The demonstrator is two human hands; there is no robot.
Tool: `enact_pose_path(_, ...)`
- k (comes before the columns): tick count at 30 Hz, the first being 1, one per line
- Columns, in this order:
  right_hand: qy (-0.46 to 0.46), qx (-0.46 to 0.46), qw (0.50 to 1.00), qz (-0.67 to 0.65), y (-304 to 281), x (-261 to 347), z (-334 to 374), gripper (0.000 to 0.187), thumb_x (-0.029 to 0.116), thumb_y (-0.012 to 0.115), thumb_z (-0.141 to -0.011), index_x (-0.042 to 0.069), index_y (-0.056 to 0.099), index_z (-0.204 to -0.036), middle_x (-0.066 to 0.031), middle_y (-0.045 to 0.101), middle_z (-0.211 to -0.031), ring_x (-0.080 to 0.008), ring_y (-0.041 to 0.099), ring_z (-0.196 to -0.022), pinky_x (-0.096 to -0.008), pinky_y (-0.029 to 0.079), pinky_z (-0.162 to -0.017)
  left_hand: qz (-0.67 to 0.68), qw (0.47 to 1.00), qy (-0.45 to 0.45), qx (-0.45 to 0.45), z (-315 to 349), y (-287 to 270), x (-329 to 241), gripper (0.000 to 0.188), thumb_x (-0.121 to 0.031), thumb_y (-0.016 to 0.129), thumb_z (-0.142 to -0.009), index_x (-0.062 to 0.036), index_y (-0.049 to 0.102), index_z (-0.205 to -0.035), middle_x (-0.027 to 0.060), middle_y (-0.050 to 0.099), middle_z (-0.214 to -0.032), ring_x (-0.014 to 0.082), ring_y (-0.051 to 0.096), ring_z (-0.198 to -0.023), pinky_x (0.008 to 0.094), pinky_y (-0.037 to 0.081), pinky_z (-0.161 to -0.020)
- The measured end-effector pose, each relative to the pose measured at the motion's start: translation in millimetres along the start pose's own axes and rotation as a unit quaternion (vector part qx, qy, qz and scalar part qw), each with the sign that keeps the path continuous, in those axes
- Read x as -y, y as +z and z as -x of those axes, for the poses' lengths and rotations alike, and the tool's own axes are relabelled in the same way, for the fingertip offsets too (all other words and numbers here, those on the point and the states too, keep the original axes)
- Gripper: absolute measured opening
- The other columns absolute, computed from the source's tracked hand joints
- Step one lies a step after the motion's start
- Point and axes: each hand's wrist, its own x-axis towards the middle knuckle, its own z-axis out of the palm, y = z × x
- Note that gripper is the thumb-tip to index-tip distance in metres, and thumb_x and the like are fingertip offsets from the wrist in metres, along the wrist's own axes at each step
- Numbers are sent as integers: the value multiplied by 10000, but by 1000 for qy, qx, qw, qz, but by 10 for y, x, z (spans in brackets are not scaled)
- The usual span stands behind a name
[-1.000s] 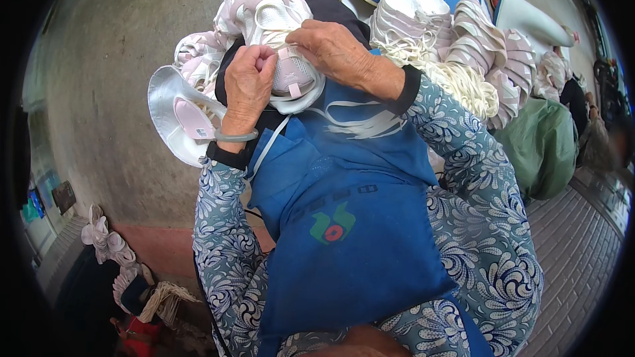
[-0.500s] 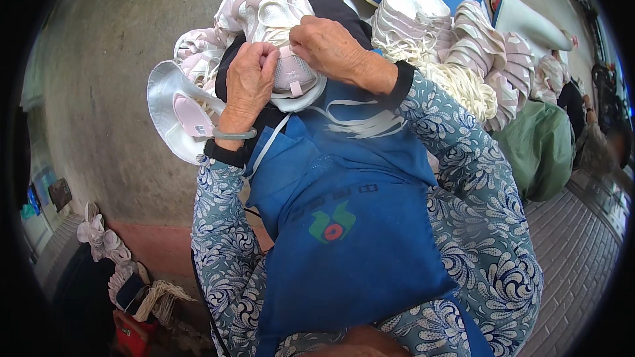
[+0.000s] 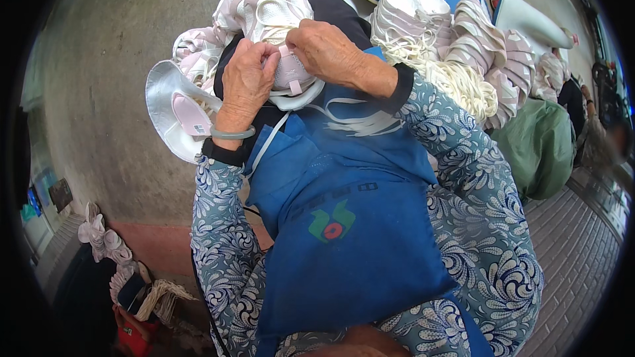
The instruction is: The recorder is threading laces through the eyelets of a pink and white sneaker.
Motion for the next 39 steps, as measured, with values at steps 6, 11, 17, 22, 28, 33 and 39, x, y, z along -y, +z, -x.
enact_pose_path(6,37,-63,996,-59,113,71,40,114,41,569,-777,5,589,-884,-150,587,-811,-340,593,-786,-406,485,-682,-30,999,-3,17,-5,26,-56,133,-173,602,-830,-53,619,-884,145,548,-870,359,596,-768,435,477,-657)
enact_pose_path(11,8,-32,996,77,84,162,33,207,4,589,-699,20,531,-897,-116,569,-789,-333,591,-781,-383,494,-677,-35,999,-2,13,4,45,-62,133,-177,593,-838,-58,619,-891,140,552,-886,356,601,-778,428,482,-652)
enact_pose_path(17,63,-3,994,84,91,123,-34,140,44,583,-738,27,531,-867,-134,616,-794,-332,628,-735,-404,498,-610,-61,997,6,35,-41,28,-65,133,-178,595,-831,-62,618,-892,133,555,-889,349,601,-782,424,482,-654)
enact_pose_path(22,73,12,993,90,83,161,-41,117,58,572,-758,25,521,-858,-162,622,-768,-347,633,-708,-427,490,-575,-25,997,26,64,-69,-29,-11,130,-171,596,-824,-62,602,-893,131,556,-881,342,597,-789,417,479,-672)
enact_pose_path(28,87,-9,992,96,120,137,-33,132,49,565,-759,22,508,-875,-160,622,-769,-348,634,-708,-426,492,-571,-52,997,49,30,-74,-42,-29,122,-134,607,-804,-38,569,-869,137,545,-883,342,617,-745,428,502,-632)
enact_pose_path(33,70,-21,993,92,118,154,-45,136,45,579,-747,30,508,-862,-149,630,-804,-338,641,-703,-421,491,-561,-65,993,68,71,-126,-30,-2,105,-128,585,-810,-44,572,-872,132,562,-866,343,593,-765,414,483,-659)
enact_pose_path(39,-28,-93,988,124,-23,90,48,162,76,609,-743,47,559,-894,-108,584,-827,-313,597,-782,-402,484,-650,40,988,130,73,-205,-141,152,98,-123,536,-825,-25,533,-820,74,516,-725,214,516,-548,319,464,-537)
